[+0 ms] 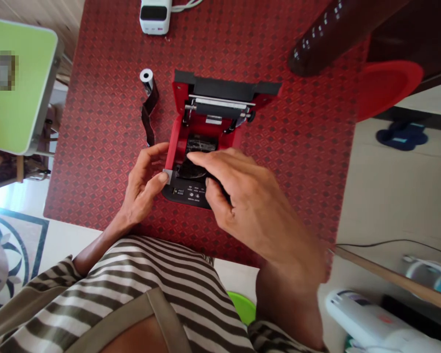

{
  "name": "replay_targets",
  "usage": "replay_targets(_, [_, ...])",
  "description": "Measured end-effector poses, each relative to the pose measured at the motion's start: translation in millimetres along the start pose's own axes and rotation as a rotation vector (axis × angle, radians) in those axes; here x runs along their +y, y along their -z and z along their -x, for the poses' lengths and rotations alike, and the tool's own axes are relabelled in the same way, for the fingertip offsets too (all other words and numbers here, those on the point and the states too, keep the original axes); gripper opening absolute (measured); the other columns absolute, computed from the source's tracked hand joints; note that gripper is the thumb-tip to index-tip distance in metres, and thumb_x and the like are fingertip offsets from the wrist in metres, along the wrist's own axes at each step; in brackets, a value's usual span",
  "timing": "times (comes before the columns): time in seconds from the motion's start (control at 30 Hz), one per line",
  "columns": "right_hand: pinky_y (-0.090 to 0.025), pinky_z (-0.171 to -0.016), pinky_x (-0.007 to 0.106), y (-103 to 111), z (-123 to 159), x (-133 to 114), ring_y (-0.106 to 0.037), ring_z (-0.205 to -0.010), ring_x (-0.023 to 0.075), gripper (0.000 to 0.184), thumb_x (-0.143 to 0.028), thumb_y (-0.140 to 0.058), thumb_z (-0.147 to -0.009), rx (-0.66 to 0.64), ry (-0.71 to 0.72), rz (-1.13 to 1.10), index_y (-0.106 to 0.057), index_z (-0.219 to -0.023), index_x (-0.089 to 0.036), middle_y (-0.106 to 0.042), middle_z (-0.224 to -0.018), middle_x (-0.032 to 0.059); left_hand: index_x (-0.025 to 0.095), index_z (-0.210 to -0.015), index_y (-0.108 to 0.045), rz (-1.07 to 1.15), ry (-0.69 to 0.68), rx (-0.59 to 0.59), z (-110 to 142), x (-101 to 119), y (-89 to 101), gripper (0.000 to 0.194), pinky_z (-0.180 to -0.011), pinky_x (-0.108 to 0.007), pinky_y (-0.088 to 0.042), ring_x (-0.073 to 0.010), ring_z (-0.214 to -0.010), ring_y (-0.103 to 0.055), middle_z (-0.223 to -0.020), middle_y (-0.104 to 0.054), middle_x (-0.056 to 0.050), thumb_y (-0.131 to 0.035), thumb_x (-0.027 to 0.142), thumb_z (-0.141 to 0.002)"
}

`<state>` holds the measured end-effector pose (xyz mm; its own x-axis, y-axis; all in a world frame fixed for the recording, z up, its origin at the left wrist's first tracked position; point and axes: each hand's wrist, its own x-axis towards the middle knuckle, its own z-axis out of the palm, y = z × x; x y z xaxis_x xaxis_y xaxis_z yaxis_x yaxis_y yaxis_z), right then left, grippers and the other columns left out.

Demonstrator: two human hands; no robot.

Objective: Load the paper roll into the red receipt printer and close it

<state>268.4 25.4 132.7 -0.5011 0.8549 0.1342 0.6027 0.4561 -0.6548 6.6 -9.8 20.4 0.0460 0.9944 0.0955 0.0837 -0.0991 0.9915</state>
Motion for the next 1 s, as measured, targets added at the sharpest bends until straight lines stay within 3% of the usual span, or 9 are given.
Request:
replay_targets(0.13, [-0.077, -0.114, 0.064, -12.3, 5.6, -0.6, -0.093, -0.124, 0.0371, 0.032, -0.021, -0.072, -0.122, 0.058, 0.032, 0.022, -0.093, -0.134, -0.042, -0.099, -0.13, 0.002, 0.042, -0.169, -0.079, -0.095, -0.15, 0.013, -15.8, 21.2, 5.2, 0.06, -0.125, -0.064, -0.071, -0.0397, -0.145, -0.081, -0.158, -0.084, -0.01, -0.08, 0.081, -0.123])
replay_targets(0.23, [-0.077, -0.103, 0.059, -22.0, 9.5, -0.2, -0.09, -0.111, 0.0338, 0.03, -0.018, -0.071, -0.125, 0.129, 0.069, 0.053, -0.094, -0.12, -0.038, -0.097, -0.114, 0.0035, 0.046, -0.163, -0.082, -0.12, -0.241, 0.042, -50.6, 30.7, 12.5, 0.049, -0.119, -0.06, -0.075, -0.0374, -0.144, -0.084, -0.16, -0.085, -0.006, -0.076, 0.079, -0.126])
replay_targets(0.3, [-0.077, -0.1, 0.054, -27.3, 13.3, -0.6, -0.088, -0.108, 0.0314, 0.03, -0.017, -0.071, -0.126, 0.19, 0.089, 0.109, -0.094, -0.119, -0.036, -0.095, -0.112, 0.0044, 0.045, -0.154, -0.085, -0.111, -0.234, 0.068, -82.3, 31.0, 16.2, 0.052, -0.131, -0.06, -0.072, -0.0369, -0.152, -0.083, -0.162, -0.087, -0.002, -0.079, 0.087, -0.122])
replay_targets(0.47, [-0.075, -0.095, 0.043, -37.6, 22.1, -1.1, -0.084, -0.103, 0.026, 0.02, -0.015, -0.08, -0.124, 0.354, 0.153, 0.305, -0.094, -0.123, -0.029, -0.094, -0.114, 0.0042, 0.045, -0.125, -0.096, 0.008, -0.15, -0.011, -151.1, 21.2, 7.4, 0.075, -0.112, -0.064, -0.076, -0.0416, -0.124, -0.086, -0.118, -0.087, -0.007, -0.084, 0.114, -0.097])
replay_targets(0.57, [-0.073, -0.095, 0.042, -41.1, 25.6, -2.9, -0.086, -0.103, 0.0251, 0.024, -0.005, -0.083, -0.118, 0.384, 0.194, 0.318, -0.093, -0.128, -0.025, -0.095, -0.114, 0.0047, 0.038, -0.097, -0.092, 0.03, -0.092, -0.03, -166.5, 18.0, -2.7, 0.08, -0.101, -0.063, -0.073, -0.0376, -0.104, -0.082, -0.097, -0.078, -0.008, -0.078, 0.117, -0.099])
replay_targets(0.7, [-0.071, -0.09, 0.043, -43.5, 29.0, -8.9, -0.088, -0.1, 0.0249, 0.028, 0.0, -0.082, -0.117, 0.386, 0.198, 0.362, -0.089, -0.131, -0.023, -0.097, -0.113, 0.0052, 0.037, -0.098, -0.092, -0.033, -0.091, -0.093, -156.7, 21.8, -0.8, 0.076, -0.114, -0.065, -0.073, -0.0377, -0.114, -0.085, -0.108, -0.087, -0.008, -0.073, 0.109, -0.11])
replay_targets(0.83, [-0.069, -0.089, 0.043, -47.1, 31.4, -12.1, -0.09, -0.099, 0.0246, 0.023, 0.0, -0.078, -0.12, 0.423, 0.219, 0.42, -0.086, -0.128, -0.02, -0.098, -0.113, 0.0068, 0.039, -0.126, -0.102, -0.05, -0.198, -0.141, -117.3, 23.7, 11.6, 0.063, -0.151, -0.069, -0.058, -0.0406, -0.164, -0.078, -0.146, -0.092, -0.007, -0.078, 0.096, -0.118])
replay_targets(0.9, [-0.069, -0.088, 0.043, -51.0, 32.4, -11.7, -0.09, -0.099, 0.025, 0.022, 0.0, -0.078, -0.119, 0.45, 0.234, 0.438, -0.086, -0.127, -0.018, -0.098, -0.112, 0.0074, 0.042, -0.139, -0.1, -0.081, -0.273, -0.115, -93.2, 18.6, 15.1, 0.046, -0.153, -0.068, -0.058, -0.041, -0.178, -0.069, -0.169, -0.084, -0.006, -0.084, 0.081, -0.122])
replay_targets(1.0, [-0.069, -0.089, 0.043, -60.4, 34.0, -10.9, -0.091, -0.103, 0.0262, 0.023, 0.001, -0.08, -0.117, 0.481, 0.217, 0.435, -0.084, -0.129, -0.018, -0.098, -0.116, 0.0096, 0.044, -0.165, -0.087, -0.057, -0.238, -0.105, -64.7, 4.7, 14.6, 0.053, -0.152, -0.065, -0.06, -0.0433, -0.181, -0.066, -0.186, -0.074, -0.007, -0.089, 0.072, -0.121])
